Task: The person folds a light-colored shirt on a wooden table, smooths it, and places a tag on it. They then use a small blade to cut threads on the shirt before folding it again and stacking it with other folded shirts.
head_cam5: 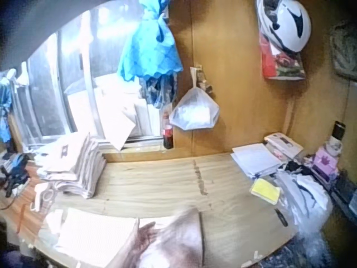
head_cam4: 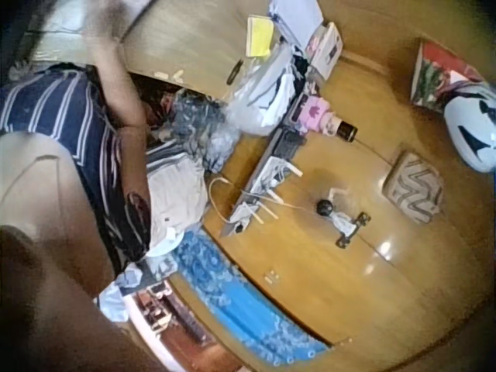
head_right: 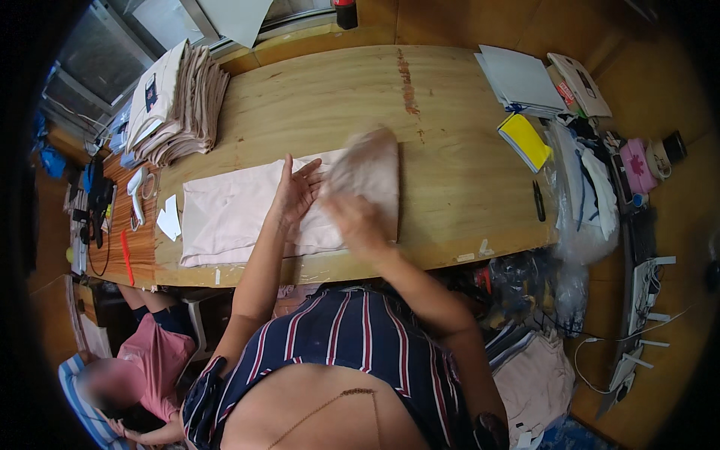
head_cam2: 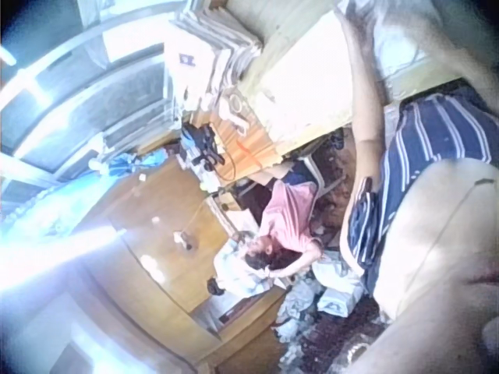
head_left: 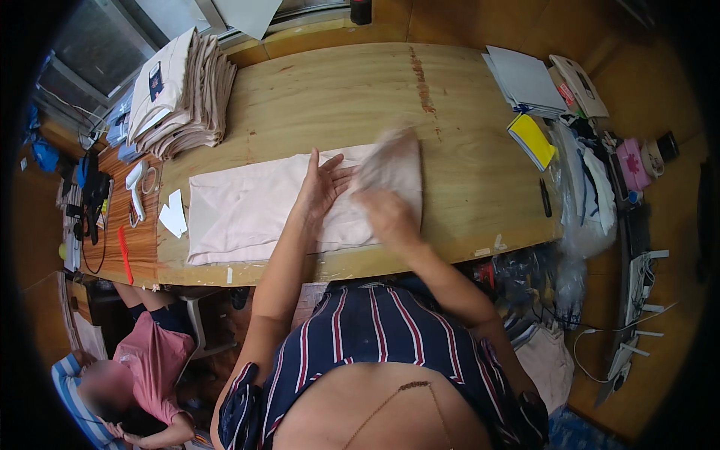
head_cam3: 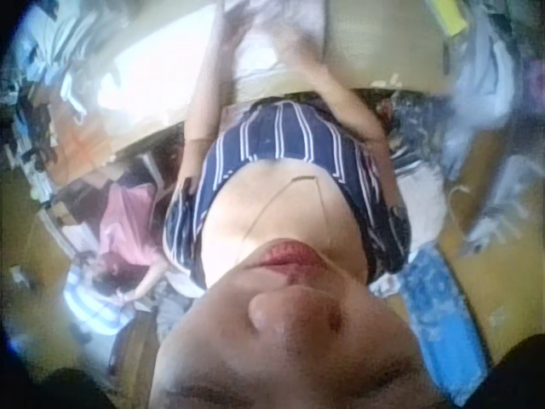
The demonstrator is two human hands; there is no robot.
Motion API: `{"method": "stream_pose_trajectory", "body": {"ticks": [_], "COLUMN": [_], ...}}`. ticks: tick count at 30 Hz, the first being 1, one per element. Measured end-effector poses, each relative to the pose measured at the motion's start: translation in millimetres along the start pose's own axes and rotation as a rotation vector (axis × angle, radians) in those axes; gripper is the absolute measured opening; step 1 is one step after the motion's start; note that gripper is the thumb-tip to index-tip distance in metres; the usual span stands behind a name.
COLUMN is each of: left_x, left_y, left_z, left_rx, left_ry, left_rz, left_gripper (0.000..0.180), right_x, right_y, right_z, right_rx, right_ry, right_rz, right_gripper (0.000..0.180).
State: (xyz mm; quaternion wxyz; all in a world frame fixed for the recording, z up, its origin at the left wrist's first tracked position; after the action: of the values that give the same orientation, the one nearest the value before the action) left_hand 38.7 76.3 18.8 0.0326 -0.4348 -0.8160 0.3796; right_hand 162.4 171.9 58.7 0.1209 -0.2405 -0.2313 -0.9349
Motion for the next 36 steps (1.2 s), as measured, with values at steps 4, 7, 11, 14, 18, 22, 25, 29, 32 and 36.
{"method": "stream_pose_trajectory", "body": {"ticks": [4,7,11,14,18,22,25,29,32,36], "left_x": [-2.9,6.6,-17.7,-37.6,-37.6,-26.3,-29.5,-48.8,-57.6,-54.1], "left_y": [1.7,1.5,-16.9,2.0,68.2,82.1,82.2,100.6,118.6,124.8], "left_z": [18.8,41.9,-10.4,-39.3,-58.9,-53.7,-51.3,-61.6,-64.1,-61.8], "left_rx": [0.422,0.928,1.393,1.906,2.161,2.237,2.205,2.152,2.113,2.23], "left_ry": [-0.147,-0.342,-0.517,-0.564,0.003,0.129,0.09,-0.049,-0.087,-0.159], "left_rz": [-0.091,-0.462,-0.378,-0.513,-0.481,-0.439,-0.469,-0.456,-0.407,-0.41], "left_gripper": [0.064,0.071,0.075,0.075,0.072,0.073,0.072,0.076,0.075,0.061], "right_x": [-13.4,-31.0,-53.0,-32.2,24.6,49.2,50.2,62.1,63.3,55.0], "right_y": [31.4,28.4,15.6,-23.4,-96.9,-171.8,-202.1,-139.9,-70.6,-89.6], "right_z": [-34.5,-25.5,-1.1,37.6,36.6,-21.0,-33.0,-21.9,-31.6,-63.4], "right_rx": [-0.121,-0.152,0.141,0.327,0.197,0.026,0.199,-0.05,-0.134,0.046], "right_ry": [0.271,0.286,0.371,0.009,-0.038,0.177,0.385,0.234,0.368,0.69], "right_rz": [0.084,0.003,0.013,-0.2,-0.364,-0.3,-0.475,-0.18,0.265,0.147], "right_gripper": [0.032,0.033,0.024,0.016,0.015,0.018,0.023,0.028,0.045,0.047]}}
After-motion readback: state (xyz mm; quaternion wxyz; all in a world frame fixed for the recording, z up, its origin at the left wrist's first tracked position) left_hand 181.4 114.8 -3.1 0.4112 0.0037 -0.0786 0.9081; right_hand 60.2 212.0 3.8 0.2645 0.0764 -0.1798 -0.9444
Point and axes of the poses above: each hand's wrist, its own x-axis towards the middle knuckle, its own z-axis out of the back of the hand, y = z × x, the point moved 3 cm from there along x, towards the middle knuckle, and after that the axes turned 7 degrees about y, right-handed, at the moved point
